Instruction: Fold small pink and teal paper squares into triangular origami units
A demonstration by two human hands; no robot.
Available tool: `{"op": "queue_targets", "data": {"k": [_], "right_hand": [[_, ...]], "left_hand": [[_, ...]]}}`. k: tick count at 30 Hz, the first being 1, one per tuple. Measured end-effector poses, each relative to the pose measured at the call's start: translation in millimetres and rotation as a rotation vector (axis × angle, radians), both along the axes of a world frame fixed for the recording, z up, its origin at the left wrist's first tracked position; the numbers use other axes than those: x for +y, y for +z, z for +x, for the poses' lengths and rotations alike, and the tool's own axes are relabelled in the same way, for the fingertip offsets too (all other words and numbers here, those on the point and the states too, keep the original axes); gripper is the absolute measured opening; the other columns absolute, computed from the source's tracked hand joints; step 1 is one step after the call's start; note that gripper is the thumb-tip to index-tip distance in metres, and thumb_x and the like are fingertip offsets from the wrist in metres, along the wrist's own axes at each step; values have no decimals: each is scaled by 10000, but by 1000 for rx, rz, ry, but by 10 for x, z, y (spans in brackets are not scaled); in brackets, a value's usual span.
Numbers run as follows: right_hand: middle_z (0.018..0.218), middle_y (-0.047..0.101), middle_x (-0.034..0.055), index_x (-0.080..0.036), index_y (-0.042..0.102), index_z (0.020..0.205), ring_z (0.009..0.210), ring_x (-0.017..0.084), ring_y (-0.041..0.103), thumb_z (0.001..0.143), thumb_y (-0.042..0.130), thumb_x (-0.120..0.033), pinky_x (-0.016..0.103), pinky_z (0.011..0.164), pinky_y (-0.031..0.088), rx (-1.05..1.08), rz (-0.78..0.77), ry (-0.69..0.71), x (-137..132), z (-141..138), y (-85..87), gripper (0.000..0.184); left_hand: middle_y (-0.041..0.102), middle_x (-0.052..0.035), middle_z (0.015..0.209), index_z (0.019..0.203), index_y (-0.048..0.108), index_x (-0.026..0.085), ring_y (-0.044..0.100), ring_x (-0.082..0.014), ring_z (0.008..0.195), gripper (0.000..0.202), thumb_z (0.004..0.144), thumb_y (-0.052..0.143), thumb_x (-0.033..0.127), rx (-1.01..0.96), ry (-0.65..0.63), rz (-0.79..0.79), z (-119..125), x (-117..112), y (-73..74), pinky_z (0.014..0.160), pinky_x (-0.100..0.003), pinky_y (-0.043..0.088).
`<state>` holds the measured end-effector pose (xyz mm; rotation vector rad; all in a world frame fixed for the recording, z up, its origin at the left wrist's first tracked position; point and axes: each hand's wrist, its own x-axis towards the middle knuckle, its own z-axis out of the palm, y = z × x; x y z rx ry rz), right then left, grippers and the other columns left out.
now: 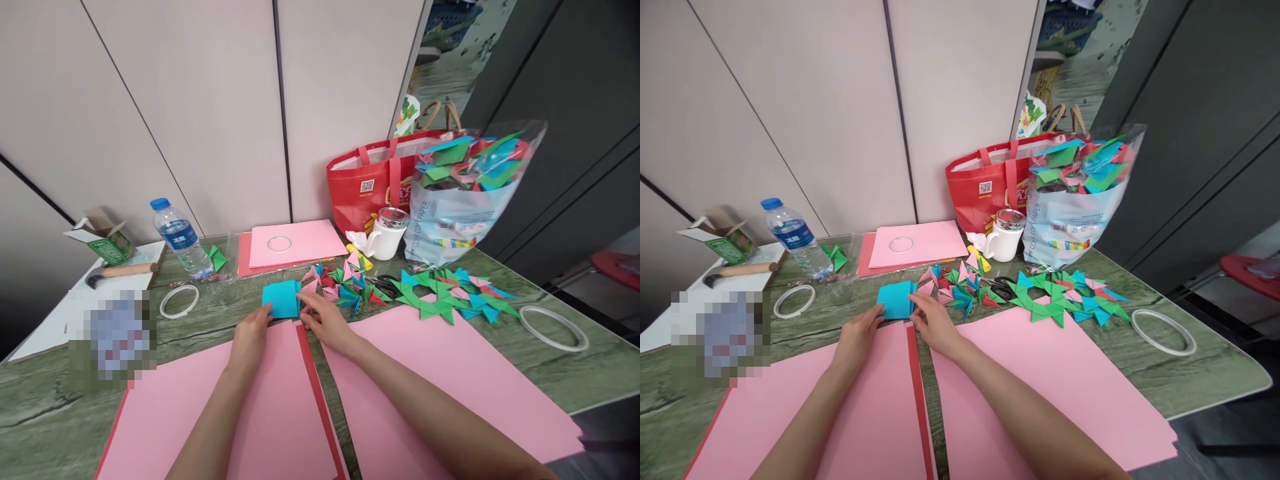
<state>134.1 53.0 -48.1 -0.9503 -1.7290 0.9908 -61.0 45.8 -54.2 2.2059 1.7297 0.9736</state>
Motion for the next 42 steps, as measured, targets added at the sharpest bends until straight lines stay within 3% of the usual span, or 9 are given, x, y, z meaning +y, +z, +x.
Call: {"op": "queue_targets", "data": {"k": [3, 7, 13, 17, 20, 23, 27, 34, 42], "right_hand": [[1227, 446, 131, -226, 411, 1255, 700, 144, 581, 746, 481, -114, 294, 548, 534, -21, -36, -62, 43, 11, -72, 527], [1280, 371, 144, -209, 451, 1215, 866, 205, 568, 722, 511, -114, 324, 611, 541, -31, -17, -143, 77, 39, -82, 505], [1041, 555, 78, -264, 331, 1290, 811, 171, 603, 727, 533, -123, 340, 723, 524, 119, -112, 25, 6, 12, 35, 615], [1060, 573, 61, -241, 454, 1192, 932, 197, 590, 679, 611, -164, 335, 791, 501, 271, -152, 115, -1, -25, 44, 541], [1079, 573, 60, -220, 588, 1031, 1009, 220, 552, 634, 642, -150, 341, 831, 479, 308, -100, 33, 9, -26, 53, 407], [1026, 591, 60, -214, 633, 950, 961, 216, 571, 617, 638, -127, 339, 797, 493, 306, -68, -25, 1, -11, 97, 344], [1017, 585, 61, -217, 635, 964, 960, 210, 560, 599, 660, -127, 329, 784, 496, 274, -36, -22, -17, 3, 145, 377], [946, 533, 46, -216, 655, 870, 885, 189, 562, 579, 730, -246, 299, 714, 517, 367, -104, 30, -35, -15, 149, 302], [826, 598, 26, -235, 696, 743, 807, 169, 576, 656, 690, -268, 299, 713, 490, 358, -3, -22, -41, 1, 237, 93]], "left_hand": [[695, -107, 919, 1069, 599, 199, 654, -250, 789, 314, 801, 436, 196, 7, 3, 10, -20, 9, -4, 688, -330, 487], [698, -98, 902, 1037, 613, 182, 652, -246, 792, 320, 777, 426, 168, -45, 43, 61, -11, 3, 37, 702, -343, 492], [675, -76, 927, 780, 668, 194, 626, -208, 883, 206, 784, 461, 185, -198, 32, 284, 92, -98, 222, 801, -329, 485], [658, -51, 910, 737, 667, 209, 605, -199, 944, 183, 782, 496, 160, -274, -106, 359, 179, -163, 293, 822, -337, 487], [586, -65, 1102, 766, 669, 212, 552, -221, 1037, 130, 754, 548, 166, -402, -160, 251, 230, -187, 319, 854, -371, 470], [447, -95, 1289, 840, 663, 197, 498, -273, 1103, 155, 690, 631, 219, -641, -195, -21, 268, -202, 356, 780, -354, 506], [588, -101, 1133, 890, 669, 169, 579, -279, 971, 339, 570, 732, 260, -837, -183, -319, 298, -220, 414, 720, -336, 522], [688, -69, 951, 822, 712, 201, 585, -295, 966, 286, 553, 736, 297, -721, 74, -254, 299, -237, 395, 818, -394, 473], [681, -80, 971, 908, 692, 182, 597, -264, 944, 366, 553, 737, 262, -806, -114, -304, 320, -243, 430, 830, -382, 463]]}}
